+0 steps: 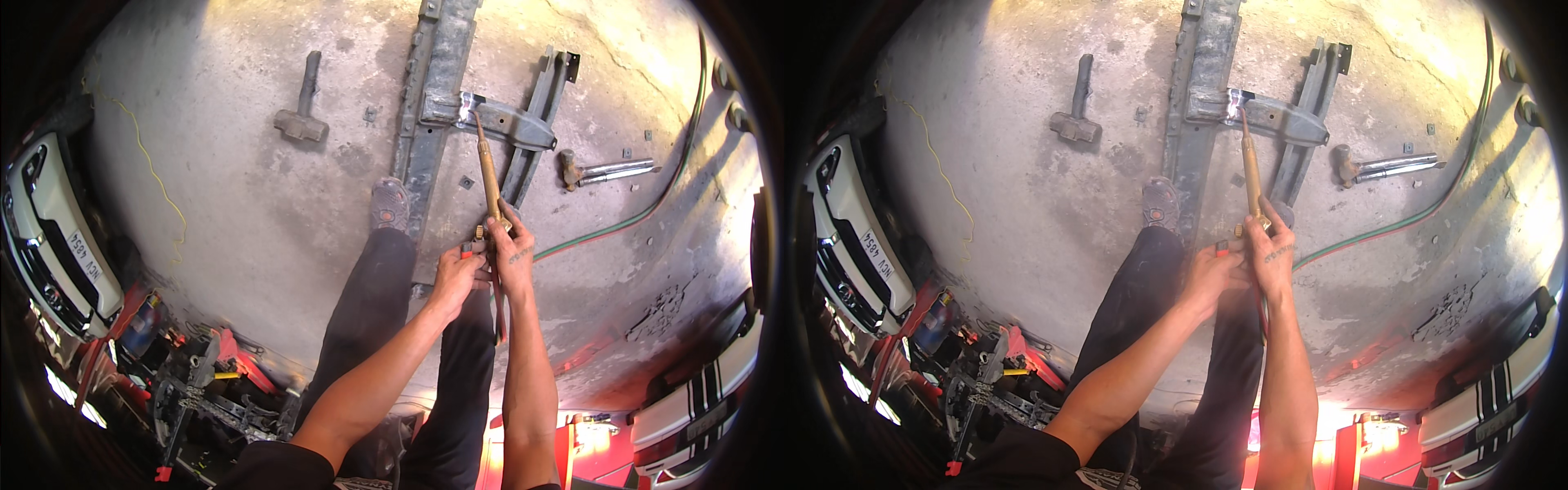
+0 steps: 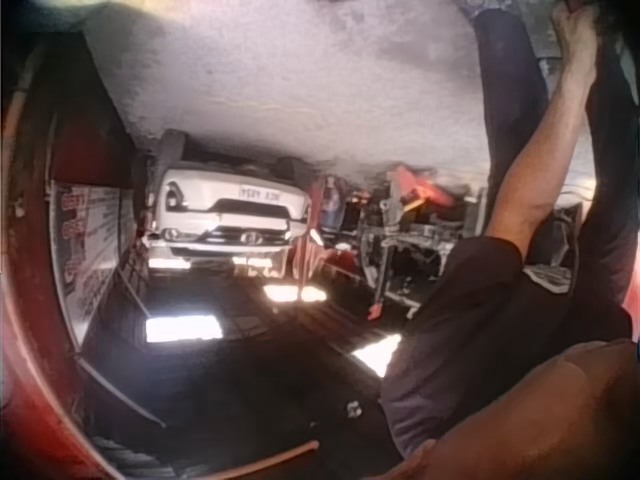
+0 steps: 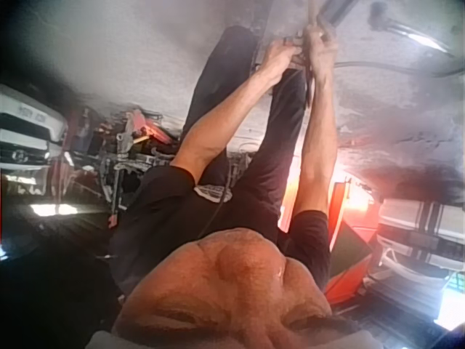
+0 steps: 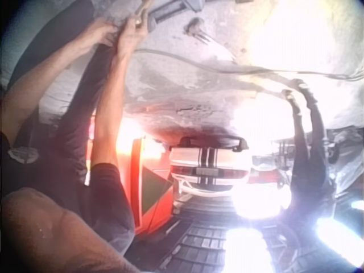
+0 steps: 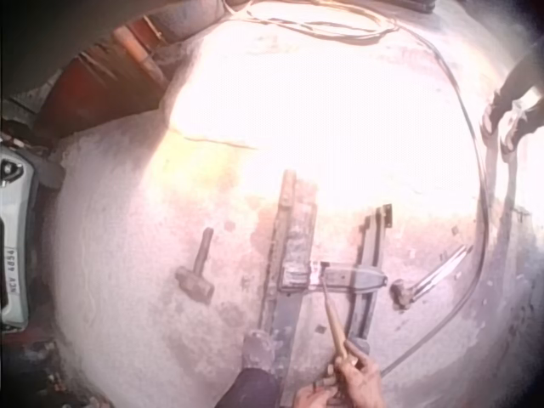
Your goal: The person uses a welding torch to weld a metal frame on the floor, then uses a hammer to tap the welded area. The person then squats and sits on the floor to inspect and reposition the frame.
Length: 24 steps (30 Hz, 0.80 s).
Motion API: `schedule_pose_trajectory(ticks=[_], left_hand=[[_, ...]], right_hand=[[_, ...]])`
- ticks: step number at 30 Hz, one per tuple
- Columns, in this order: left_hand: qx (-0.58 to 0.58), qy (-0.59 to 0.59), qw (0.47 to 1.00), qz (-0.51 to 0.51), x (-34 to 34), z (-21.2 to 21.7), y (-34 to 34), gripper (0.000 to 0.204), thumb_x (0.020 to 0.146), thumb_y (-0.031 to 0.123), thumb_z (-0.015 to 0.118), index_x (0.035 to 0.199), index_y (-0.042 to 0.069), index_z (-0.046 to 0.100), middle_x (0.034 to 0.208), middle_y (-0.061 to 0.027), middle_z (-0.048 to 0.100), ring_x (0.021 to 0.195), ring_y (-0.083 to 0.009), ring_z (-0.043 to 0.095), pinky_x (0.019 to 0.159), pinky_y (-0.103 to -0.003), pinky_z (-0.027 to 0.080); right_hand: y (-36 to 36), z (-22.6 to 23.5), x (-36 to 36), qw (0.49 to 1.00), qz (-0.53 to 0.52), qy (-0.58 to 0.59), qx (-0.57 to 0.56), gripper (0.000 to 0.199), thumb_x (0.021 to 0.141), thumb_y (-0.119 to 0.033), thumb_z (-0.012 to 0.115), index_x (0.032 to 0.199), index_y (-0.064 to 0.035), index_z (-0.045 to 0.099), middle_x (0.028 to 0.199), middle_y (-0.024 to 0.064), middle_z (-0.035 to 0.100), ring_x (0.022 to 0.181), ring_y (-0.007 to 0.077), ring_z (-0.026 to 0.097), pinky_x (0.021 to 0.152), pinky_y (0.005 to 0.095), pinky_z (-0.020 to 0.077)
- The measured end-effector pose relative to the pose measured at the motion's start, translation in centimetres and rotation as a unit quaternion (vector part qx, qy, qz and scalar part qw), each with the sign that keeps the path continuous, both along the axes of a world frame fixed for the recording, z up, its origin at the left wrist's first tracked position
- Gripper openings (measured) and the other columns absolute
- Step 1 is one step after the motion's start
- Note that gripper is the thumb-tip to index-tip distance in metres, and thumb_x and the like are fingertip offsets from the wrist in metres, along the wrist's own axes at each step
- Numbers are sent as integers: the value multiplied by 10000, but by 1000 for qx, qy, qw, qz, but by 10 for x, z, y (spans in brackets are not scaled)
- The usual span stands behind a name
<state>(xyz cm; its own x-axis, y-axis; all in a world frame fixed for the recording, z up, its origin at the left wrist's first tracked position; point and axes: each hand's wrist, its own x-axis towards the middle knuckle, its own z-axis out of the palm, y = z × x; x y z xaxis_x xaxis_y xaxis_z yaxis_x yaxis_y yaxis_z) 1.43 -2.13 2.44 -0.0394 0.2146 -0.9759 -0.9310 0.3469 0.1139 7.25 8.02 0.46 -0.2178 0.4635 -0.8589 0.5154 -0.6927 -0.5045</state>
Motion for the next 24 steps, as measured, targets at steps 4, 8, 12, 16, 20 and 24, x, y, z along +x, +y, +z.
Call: schedule_pose_trajectory(ticks=[4,8,12,16,20,24], left_hand=[[0,1,1000,5,-1,1,2,323,958,59,520,1250,-61,584,959,-106,681,720,-186,687,608,-311,569],[0,-3,1000,3,-1,-1,2,325,956,57,521,1253,-61,582,960,-103,677,722,-181,683,608,-306,567],[4,-12,1000,-14,-1,-4,-1,342,979,81,533,1292,-44,591,1020,-116,688,795,-190,699,673,-324,578],[7,-2,1000,-14,-2,-3,0,338,994,100,537,1298,-35,602,1046,-123,697,833,-197,710,704,-331,583],[3,-2,1000,7,-2,-1,4,322,965,64,520,1257,-57,581,962,-99,673,731,-180,682,622,-310,566],[3,-9,1000,2,0,-4,3,330,973,74,523,1273,-55,575,979,-102,670,744,-181,684,624,-312,563]], right_hand=[[1,-5,0,1000,13,-9,12,505,934,-164,689,1387,31,581,859,18,640,736,77,536,636,235,455],[1,-10,4,999,38,-5,21,570,930,-198,651,1427,52,527,827,63,665,689,88,558,615,248,468],[1,-9,3,1000,15,-8,8,510,933,-158,690,1391,35,575,866,22,643,735,82,540,638,237,459],[4,-7,-1,1000,15,-1,6,558,930,-179,669,1424,42,534,852,45,655,717,90,559,631,244,469],[4,-10,2,1000,24,4,16,580,933,-193,656,1443,44,511,837,55,659,707,95,569,626,249,473],[3,-11,3,1000,12,-2,13,518,937,-162,689,1401,31,566,862,21,648,706,73,544,608,232,450]])
